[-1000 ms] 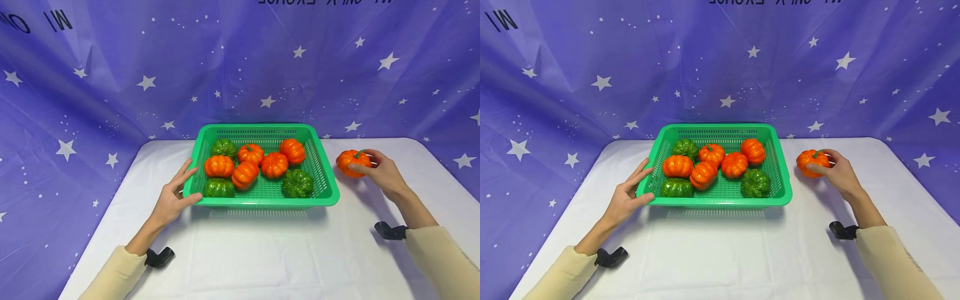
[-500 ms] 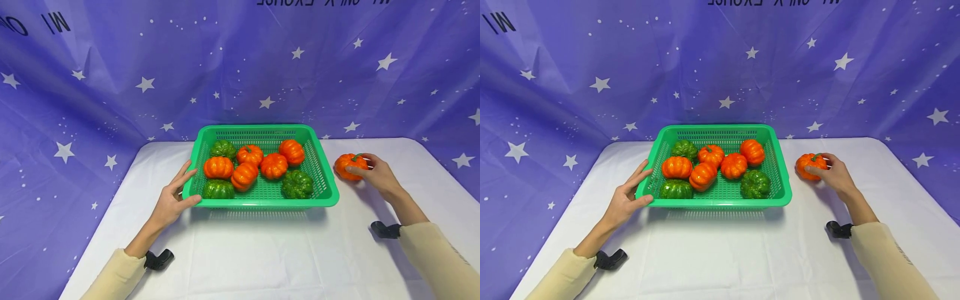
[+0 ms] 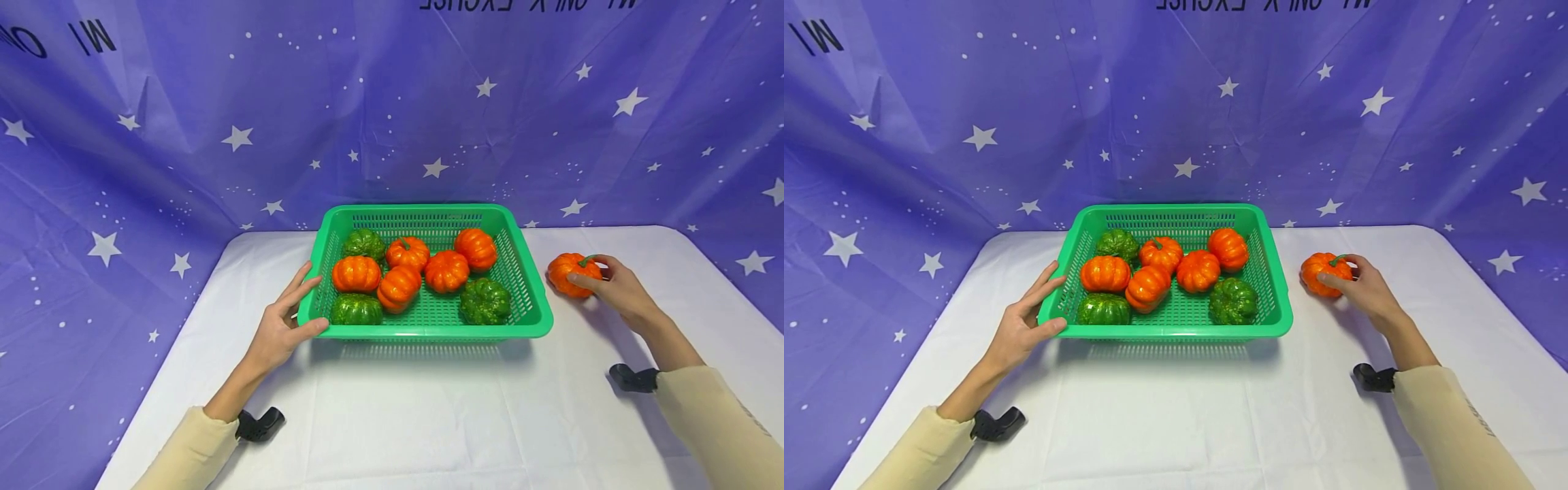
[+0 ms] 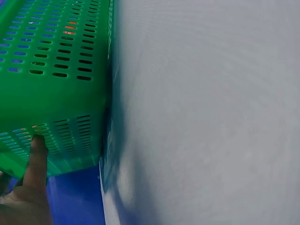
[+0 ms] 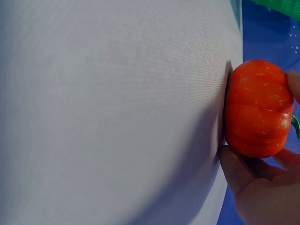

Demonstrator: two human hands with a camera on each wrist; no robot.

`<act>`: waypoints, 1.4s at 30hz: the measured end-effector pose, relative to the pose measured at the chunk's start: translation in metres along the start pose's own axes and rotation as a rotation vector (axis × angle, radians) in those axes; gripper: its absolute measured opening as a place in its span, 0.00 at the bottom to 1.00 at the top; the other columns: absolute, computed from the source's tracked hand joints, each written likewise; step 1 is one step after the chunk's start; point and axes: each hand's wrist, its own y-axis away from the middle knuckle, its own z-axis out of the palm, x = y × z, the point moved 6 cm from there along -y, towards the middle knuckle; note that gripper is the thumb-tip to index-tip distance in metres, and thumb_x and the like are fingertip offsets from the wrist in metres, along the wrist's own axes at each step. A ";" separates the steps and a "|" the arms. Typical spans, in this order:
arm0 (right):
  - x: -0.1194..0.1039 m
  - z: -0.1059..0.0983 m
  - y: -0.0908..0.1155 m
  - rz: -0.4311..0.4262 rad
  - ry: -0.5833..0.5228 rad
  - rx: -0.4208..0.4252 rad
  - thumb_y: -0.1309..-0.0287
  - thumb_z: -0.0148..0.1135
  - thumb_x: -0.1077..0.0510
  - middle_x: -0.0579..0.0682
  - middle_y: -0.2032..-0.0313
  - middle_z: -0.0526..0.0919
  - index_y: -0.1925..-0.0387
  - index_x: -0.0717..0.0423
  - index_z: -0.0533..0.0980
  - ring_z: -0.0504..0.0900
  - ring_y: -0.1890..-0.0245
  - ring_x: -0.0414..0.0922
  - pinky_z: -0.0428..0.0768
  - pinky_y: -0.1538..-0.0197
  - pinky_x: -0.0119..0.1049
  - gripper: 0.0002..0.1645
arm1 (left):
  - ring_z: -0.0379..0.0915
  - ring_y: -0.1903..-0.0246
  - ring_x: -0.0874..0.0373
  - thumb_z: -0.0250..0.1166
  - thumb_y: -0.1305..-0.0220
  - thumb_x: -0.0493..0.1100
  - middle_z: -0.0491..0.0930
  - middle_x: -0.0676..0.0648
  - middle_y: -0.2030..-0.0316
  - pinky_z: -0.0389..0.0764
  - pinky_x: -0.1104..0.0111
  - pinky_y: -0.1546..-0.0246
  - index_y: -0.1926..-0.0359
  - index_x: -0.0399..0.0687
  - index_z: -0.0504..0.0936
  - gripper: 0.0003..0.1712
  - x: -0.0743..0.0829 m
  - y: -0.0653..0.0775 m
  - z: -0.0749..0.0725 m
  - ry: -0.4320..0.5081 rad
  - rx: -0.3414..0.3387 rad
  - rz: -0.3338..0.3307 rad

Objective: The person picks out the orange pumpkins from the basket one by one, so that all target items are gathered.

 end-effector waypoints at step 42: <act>-0.120 0.012 0.063 -0.338 -0.036 0.130 0.36 0.65 0.55 0.54 0.34 0.65 0.31 0.59 0.66 0.62 0.31 0.57 0.64 0.39 0.22 0.35 | 0.50 0.28 0.42 0.65 0.41 0.27 0.47 0.49 0.23 0.71 0.77 0.77 0.30 0.34 0.66 0.38 0.000 0.000 0.000 0.032 0.026 0.015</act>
